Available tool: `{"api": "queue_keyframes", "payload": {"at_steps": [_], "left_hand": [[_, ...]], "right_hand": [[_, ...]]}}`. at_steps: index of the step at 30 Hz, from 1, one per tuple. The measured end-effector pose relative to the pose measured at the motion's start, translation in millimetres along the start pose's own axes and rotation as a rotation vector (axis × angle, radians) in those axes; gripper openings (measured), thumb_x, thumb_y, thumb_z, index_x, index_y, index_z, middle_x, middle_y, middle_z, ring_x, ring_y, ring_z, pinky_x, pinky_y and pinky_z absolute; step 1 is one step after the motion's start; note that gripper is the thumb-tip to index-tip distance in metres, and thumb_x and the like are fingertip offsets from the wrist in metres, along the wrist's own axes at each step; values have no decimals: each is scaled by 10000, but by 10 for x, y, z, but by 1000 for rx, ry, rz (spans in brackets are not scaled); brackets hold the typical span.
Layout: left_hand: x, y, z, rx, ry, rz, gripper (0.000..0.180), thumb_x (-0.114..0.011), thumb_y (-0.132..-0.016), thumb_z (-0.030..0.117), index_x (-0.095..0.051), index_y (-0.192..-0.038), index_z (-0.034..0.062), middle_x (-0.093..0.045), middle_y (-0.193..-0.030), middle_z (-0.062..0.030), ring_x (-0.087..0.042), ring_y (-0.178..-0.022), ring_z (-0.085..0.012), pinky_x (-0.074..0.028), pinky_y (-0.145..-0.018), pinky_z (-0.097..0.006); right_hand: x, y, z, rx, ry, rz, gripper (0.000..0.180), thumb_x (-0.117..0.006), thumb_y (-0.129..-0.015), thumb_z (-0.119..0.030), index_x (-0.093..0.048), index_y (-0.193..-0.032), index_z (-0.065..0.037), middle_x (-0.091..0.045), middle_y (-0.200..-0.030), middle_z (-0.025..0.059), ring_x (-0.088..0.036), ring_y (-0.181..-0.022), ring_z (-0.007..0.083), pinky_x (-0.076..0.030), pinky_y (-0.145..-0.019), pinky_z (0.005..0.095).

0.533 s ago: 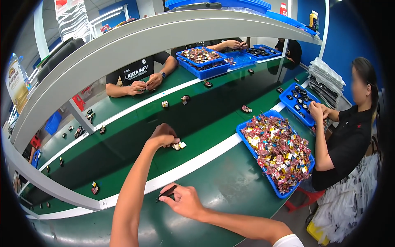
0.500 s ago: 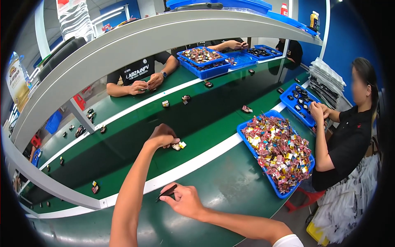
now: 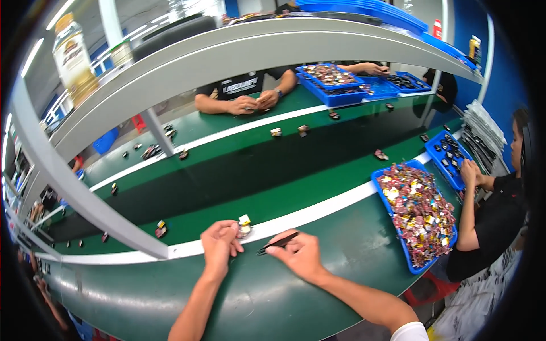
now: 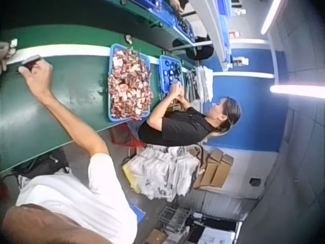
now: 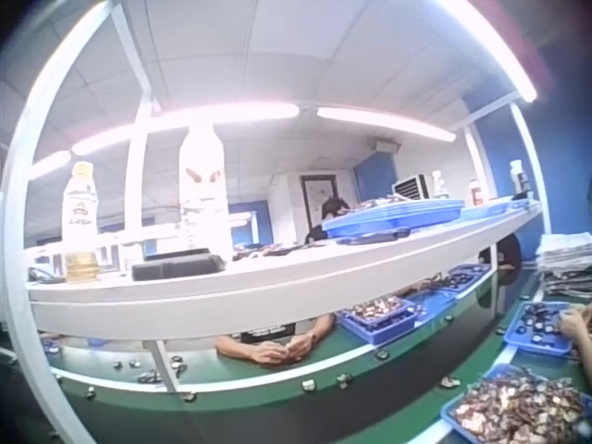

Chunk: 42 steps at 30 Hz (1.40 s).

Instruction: Assemble small electronic components on a factory conveyor line.

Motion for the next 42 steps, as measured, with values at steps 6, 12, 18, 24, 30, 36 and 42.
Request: {"api": "queue_keyframes", "payload": {"at_steps": [6,12,18,24,30,36,42], "left_hand": [[-89,198,-147,-99,75,-49,179,-650,-972,68,-666,-1075,-78,-703,-828,-126,-646,-558,-135,-449,-442,-223],[-157,287,-142,-107,4,-141,169,-663,-959,58,-686,-1072,-66,-704,-787,-116,-663,-565,-136,-488,-462,-228],[-209,288,-129,-147,-41,-137,155,-691,-946,75,-707,-1046,-42,-704,-736,-79,-654,-554,-99,-481,-451,-214],[-219,285,-107,-151,-64,-157,178,-664,-961,46,-668,-1071,-93,-706,-778,-119,-675,-574,-136,-511,-467,-230],[-221,273,-124,-151,-75,-160,173,-660,-963,43,-668,-1069,-94,-705,-771,-118,-677,-575,-137,-516,-469,-233],[-227,283,-126,-149,-74,-173,176,-655,-965,42,-661,-1077,-93,-701,-767,-117,-675,-575,-136,-522,-476,-236],[-225,277,-131,-152,-86,-175,176,-654,-964,37,-657,-1083,-93,-701,-769,-118,-673,-578,-134,-526,-479,-237]], "right_hand": [[133,-98,44,5,-162,13,125,-758,-850,49,-672,-938,30,-734,-875,62,-441,-573,-37,-326,-489,143],[56,-33,-137,72,-45,-8,118,-741,-853,60,-662,-939,42,-752,-897,83,-449,-553,-36,-331,-484,147],[34,6,-176,105,90,27,113,-754,-842,49,-683,-928,32,-743,-865,58,-456,-533,-29,-332,-473,155],[45,13,-146,146,169,76,116,-772,-833,38,-694,-918,29,-690,-745,9,-449,-501,-25,-313,-453,163],[43,6,-151,170,239,85,130,-786,-826,25,-697,-921,28,-645,-656,-21,-426,-465,-26,-294,-445,172],[44,23,-179,184,243,105,132,-793,-822,19,-704,-920,20,-612,-617,-40,-423,-460,-24,-278,-446,173],[33,21,-162,153,253,84,127,-793,-824,16,-706,-917,17,-627,-646,-35,-423,-471,-25,-288,-445,174]]}}
Point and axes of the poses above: each hand's wrist, its own y-axis away from the middle knuckle, its own x-axis out of the back of the hand, z = x × y, the point moved 4 cm from there along -y, towards the middle knuckle
